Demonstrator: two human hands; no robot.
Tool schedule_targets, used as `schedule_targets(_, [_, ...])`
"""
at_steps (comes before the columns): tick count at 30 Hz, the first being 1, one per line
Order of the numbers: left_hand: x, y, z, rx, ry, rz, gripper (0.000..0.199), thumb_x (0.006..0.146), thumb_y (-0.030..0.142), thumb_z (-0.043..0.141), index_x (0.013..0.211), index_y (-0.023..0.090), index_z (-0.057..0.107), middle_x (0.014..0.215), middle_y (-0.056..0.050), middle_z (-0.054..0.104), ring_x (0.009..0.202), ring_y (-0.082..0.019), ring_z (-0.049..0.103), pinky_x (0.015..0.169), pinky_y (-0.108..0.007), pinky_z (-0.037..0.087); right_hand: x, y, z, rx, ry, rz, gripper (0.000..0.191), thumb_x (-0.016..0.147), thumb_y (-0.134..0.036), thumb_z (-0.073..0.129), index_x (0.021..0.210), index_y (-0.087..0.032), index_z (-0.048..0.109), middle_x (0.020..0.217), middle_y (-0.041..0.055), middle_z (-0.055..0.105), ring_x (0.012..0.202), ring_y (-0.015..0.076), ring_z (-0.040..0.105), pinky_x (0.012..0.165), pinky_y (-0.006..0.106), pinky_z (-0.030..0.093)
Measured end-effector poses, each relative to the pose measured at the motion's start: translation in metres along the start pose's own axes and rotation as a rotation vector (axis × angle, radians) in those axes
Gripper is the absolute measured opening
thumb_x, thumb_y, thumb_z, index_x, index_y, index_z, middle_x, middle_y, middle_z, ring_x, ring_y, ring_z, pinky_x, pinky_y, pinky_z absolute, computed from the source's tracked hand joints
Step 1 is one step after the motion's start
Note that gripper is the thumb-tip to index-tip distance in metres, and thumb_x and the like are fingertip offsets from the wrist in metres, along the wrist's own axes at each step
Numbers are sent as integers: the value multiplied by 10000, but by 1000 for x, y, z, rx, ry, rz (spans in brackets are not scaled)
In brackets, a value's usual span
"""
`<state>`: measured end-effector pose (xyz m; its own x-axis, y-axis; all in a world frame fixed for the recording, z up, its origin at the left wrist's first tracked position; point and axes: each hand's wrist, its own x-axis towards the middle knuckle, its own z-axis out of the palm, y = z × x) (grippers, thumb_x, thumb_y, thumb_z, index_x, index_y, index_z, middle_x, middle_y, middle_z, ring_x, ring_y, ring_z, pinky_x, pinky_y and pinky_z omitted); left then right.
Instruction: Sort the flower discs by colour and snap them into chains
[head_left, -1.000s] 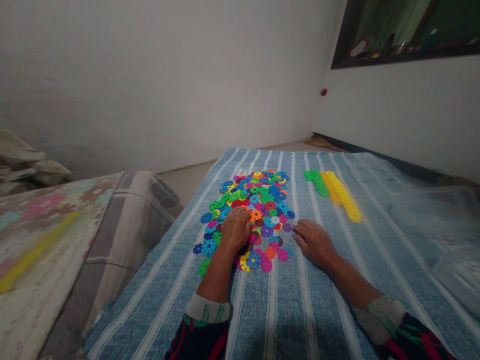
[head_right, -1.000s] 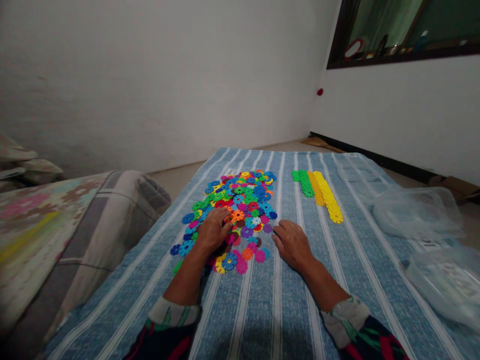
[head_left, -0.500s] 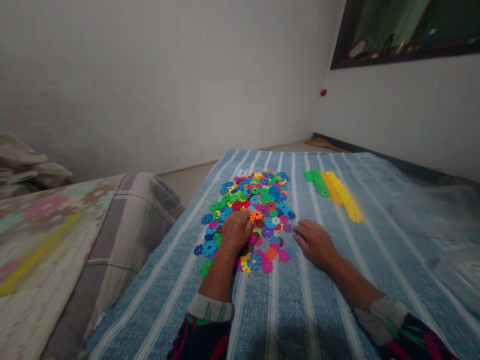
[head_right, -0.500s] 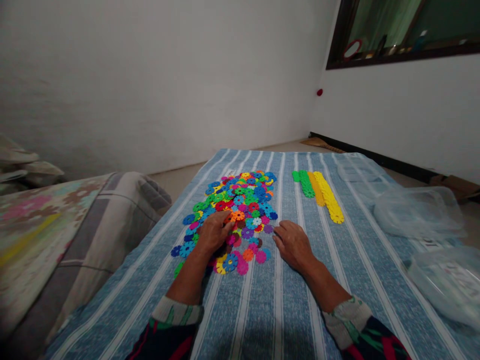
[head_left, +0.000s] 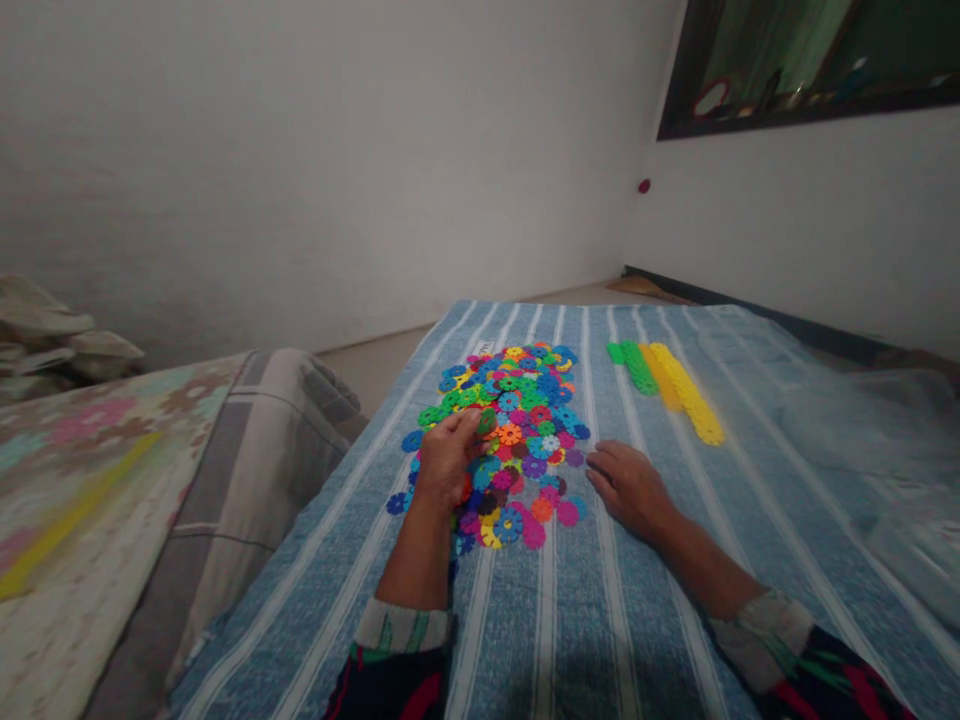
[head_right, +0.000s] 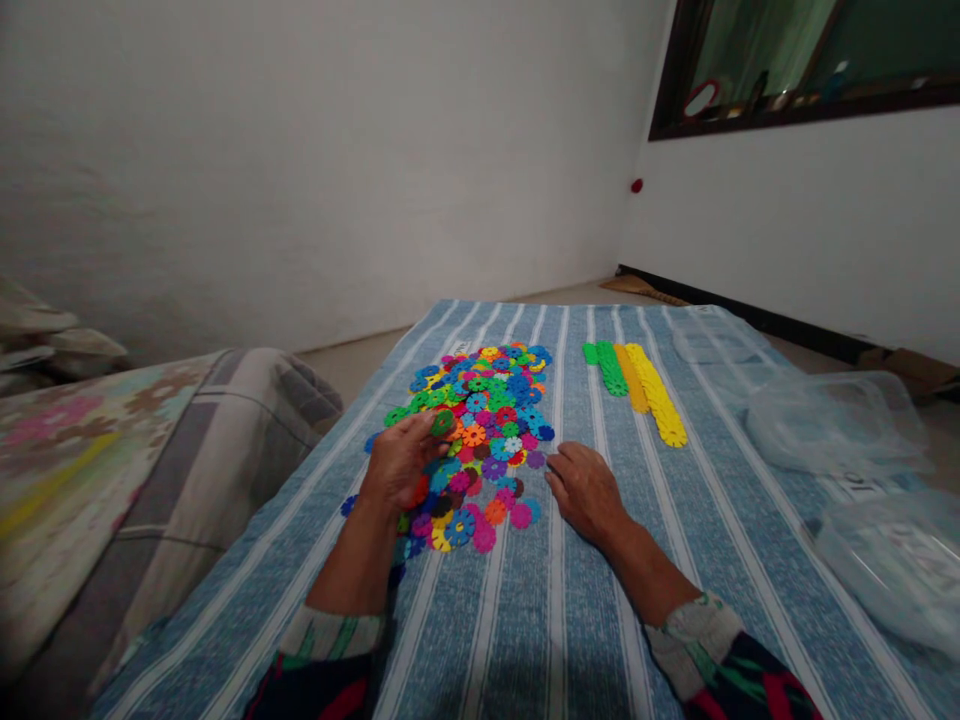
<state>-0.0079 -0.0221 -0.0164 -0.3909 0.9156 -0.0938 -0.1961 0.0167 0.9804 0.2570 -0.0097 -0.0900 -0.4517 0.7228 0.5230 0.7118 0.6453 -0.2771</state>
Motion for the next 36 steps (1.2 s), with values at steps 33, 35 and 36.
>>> schedule_targets(33, [-4,-4,14,867,-46,234,254,763,434,578,730,196,662,716,-43,695,720,-210,641,648,-288,483,87,83,-57,-214,-175,481,281,903,-247,509,1074,-225,731,1019,43,748,934,177,677,781,240,481])
schedule_targets(35, [0,-4,7,1097,18,414,251,787,413,519,756,202,652,813,-58,701,796,-221,636,709,-302,473,97,108,-68,-294,-224,491,281,899,-242,510,1055,-222,743,1039,80,742,961,214,673,774,267,477])
schedule_targets(36, [2,-4,4,1185,32,462,259,799,403,495,784,196,651,863,-72,701,823,-227,633,728,-309,468,101,118,-72,-327,-256,486,282,897,-231,506,1041,-219,748,1027,89,742,962,221,671,771,273,472])
